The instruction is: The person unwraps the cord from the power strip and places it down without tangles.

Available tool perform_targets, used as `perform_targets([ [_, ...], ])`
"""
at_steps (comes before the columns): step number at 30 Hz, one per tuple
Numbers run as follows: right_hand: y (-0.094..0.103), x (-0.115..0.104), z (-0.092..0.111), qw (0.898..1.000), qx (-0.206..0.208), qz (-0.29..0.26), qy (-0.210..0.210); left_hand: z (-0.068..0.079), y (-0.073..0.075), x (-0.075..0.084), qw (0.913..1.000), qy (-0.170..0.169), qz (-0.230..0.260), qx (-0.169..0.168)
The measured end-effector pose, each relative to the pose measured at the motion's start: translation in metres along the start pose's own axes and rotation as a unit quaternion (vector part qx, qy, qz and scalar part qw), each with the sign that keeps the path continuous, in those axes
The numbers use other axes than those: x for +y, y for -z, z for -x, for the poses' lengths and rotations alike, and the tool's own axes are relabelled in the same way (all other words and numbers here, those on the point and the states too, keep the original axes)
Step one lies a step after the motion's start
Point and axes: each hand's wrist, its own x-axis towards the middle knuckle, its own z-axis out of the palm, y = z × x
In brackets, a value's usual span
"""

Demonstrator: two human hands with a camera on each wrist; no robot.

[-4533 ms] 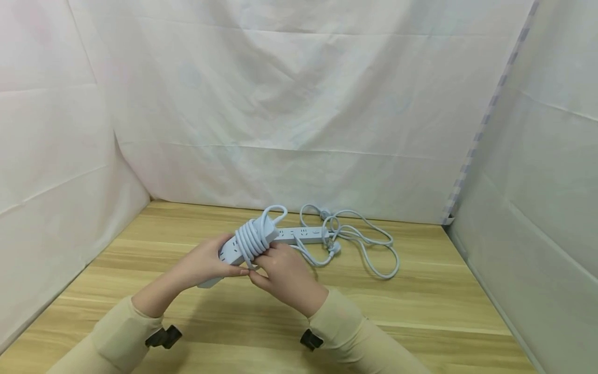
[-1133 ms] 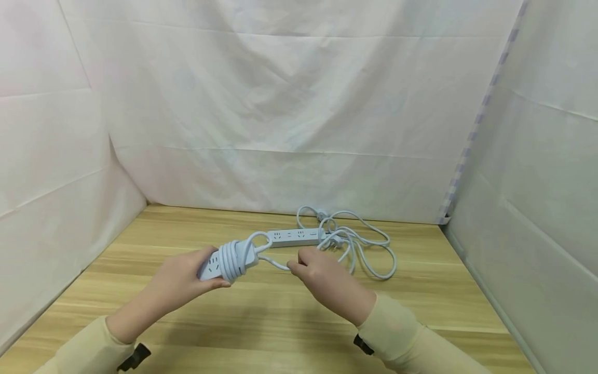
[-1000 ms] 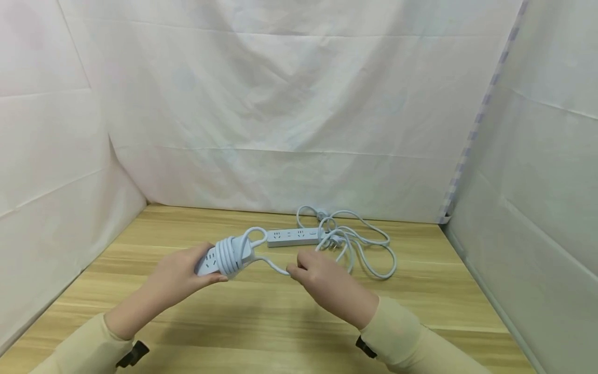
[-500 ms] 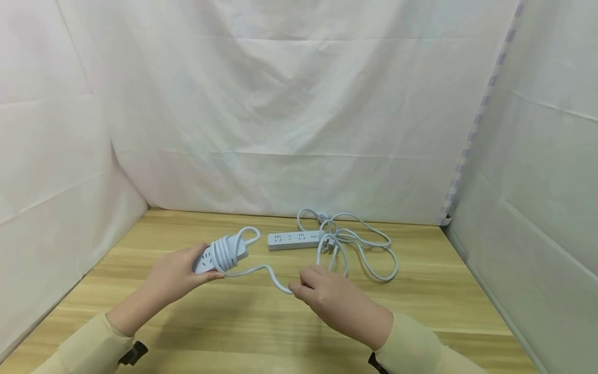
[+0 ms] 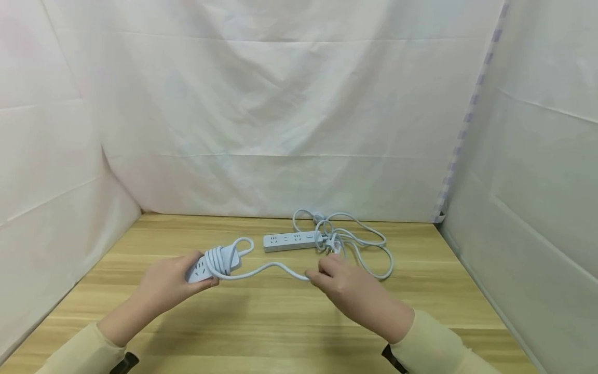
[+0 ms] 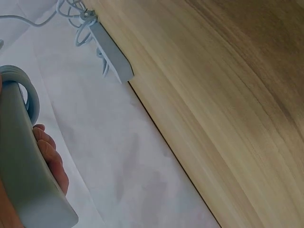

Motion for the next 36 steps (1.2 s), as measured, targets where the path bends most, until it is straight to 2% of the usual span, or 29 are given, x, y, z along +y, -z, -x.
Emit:
perform_targets([
  [6, 0.010, 0.012, 0.004, 1.000, -0.018, 0.000, -0.017, 0.004, -0.002, 0.001, 0.9996, -0.016, -0.024, 0.005],
  [13, 0.011, 0.028, 0.004, 1.000, -0.012, 0.011, -0.023, 0.005, 0.000, 0.002, 0.9985, -0.024, -0.046, -0.016],
  [21, 0.006, 0.046, 0.003, 0.999, 0.001, 0.021, -0.046, 0.008, 0.002, 0.003, 0.9945, -0.078, -0.067, -0.020],
  [26, -0.001, 0.055, 0.003, 0.997, -0.015, 0.015, -0.076, 0.010, 0.002, 0.005, 0.9911, -0.121, -0.055, 0.000],
  [31, -0.010, 0.062, 0.002, 0.991, -0.045, 0.007, -0.129, 0.010, 0.003, 0.008, 0.9824, -0.178, -0.044, 0.035],
  [36, -0.023, 0.068, 0.000, 0.985, -0.059, -0.007, -0.163, 0.009, 0.003, 0.011, 0.9758, -0.207, -0.042, 0.056],
])
